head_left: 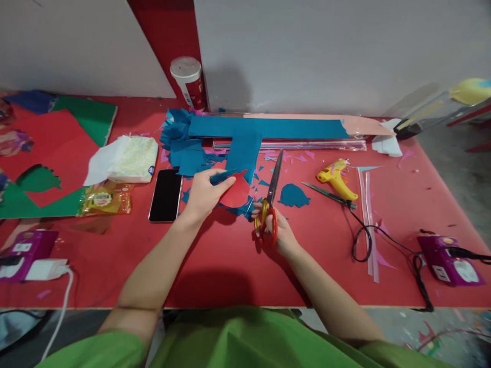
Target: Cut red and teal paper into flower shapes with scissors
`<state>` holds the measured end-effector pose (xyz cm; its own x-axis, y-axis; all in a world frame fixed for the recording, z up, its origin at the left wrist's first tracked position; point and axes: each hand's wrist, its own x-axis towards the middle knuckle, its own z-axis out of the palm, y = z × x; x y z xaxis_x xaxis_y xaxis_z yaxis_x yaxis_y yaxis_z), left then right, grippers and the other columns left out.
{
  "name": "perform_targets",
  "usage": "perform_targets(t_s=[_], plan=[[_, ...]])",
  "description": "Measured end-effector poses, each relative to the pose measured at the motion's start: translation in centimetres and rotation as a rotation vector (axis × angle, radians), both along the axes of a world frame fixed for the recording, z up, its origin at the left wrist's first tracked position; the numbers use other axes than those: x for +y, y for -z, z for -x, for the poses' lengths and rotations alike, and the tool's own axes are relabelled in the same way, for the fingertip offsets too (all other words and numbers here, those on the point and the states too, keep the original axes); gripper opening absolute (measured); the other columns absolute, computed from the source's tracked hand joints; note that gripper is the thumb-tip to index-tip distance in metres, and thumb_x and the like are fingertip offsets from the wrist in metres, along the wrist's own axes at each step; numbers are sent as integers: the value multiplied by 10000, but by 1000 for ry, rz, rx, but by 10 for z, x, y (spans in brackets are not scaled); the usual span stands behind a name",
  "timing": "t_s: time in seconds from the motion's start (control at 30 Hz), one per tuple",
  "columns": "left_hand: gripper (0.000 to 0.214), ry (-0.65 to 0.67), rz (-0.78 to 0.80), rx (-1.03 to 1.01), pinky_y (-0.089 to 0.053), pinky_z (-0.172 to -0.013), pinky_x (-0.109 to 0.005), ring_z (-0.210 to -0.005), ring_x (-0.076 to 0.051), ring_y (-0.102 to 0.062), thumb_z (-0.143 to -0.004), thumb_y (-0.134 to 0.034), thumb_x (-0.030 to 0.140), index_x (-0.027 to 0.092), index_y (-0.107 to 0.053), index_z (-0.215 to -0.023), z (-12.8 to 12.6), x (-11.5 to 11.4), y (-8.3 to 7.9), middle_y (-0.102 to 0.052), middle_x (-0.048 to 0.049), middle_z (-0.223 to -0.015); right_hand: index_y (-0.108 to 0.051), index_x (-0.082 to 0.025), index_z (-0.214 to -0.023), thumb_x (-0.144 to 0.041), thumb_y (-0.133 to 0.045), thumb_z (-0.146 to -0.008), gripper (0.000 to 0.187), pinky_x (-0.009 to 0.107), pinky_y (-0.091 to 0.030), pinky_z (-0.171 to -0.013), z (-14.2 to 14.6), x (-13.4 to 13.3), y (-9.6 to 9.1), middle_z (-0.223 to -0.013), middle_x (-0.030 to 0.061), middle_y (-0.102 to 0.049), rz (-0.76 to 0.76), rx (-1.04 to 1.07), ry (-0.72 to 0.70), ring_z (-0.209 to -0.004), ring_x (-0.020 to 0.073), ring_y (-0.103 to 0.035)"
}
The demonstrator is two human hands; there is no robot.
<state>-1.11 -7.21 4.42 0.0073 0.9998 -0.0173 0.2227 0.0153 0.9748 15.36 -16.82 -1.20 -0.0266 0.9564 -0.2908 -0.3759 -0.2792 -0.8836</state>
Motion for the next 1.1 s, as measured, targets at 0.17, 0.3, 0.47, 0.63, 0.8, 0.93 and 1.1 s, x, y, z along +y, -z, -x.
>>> perform_targets(t_s=[0.17,0.3,0.47,0.63,0.8,0.93,1.1], plan=[[309,-31,27,-60,-482,-671,-267,-759,-171,-612,-590,-734,377,153,-681,-797,9,4,-7,-680,-39,-828,-570,-258,-1082,-583,-593,-697,505,254,-491,-545,-6,-4,9,-958,67,-544,-31,-65,-92,-887,207,-543],[296,-53,39,-129,-488,-613,-246,-684,-149,-611,-575,-751,358,148,-667,-766,12,4,-12,-666,-20,-751,-536,-256,-1162,-737,-514,-628,719,261,-477,-531,-10,-9,17,-1072,103,-531,-107,-74,-178,-942,240,-521],[234,-33,62,-200,-493,-532,-238,-551,-128,-606,-587,-752,316,157,-664,-734,11,1,-18,-655,8,-650,-531,-287,-1187,-688,-510,-691,638,362,-469,-829,-12,-12,9,-1150,83,-537,-176,-58,-308,-1047,246,-509],[250,-62,95,-242,-497,-543,-239,-543,-122,-600,-564,-766,317,155,-648,-713,11,1,-20,-641,18,-625,-551,-277,-1163,-667,-482,-730,587,386,-404,-928,-14,-10,-3,-1127,83,-556,-186,-35,-398,-1031,237,-526],[304,-72,132,-301,-498,-596,-249,-602,-124,-599,-518,-786,304,141,-645,-732,11,2,-19,-645,12,-675,-552,-293,-1157,-654,-499,-729,562,410,-394,-927,-12,-12,-5,-1150,82,-548,-188,5,-437,-1030,249,-531],[332,-30,211,-369,-494,-581,-237,-590,-115,-597,-469,-811,256,146,-665,-746,9,-1,-19,-660,17,-675,-558,-273,-1145,-672,-485,-725,584,428,-369,-942,-11,-13,-6,-1091,95,-569,-176,-11,-410,-1024,255,-533],[289,65,243,-358,-489,-571,-229,-596,-119,-607,-493,-807,264,146,-681,-725,4,-4,-18,-673,5,-677,-544,-250,-1160,-682,-475,-726,616,394,-385,-905,-12,-12,-5,-1109,105,-557,-241,0,-426,-1010,246,-532]])
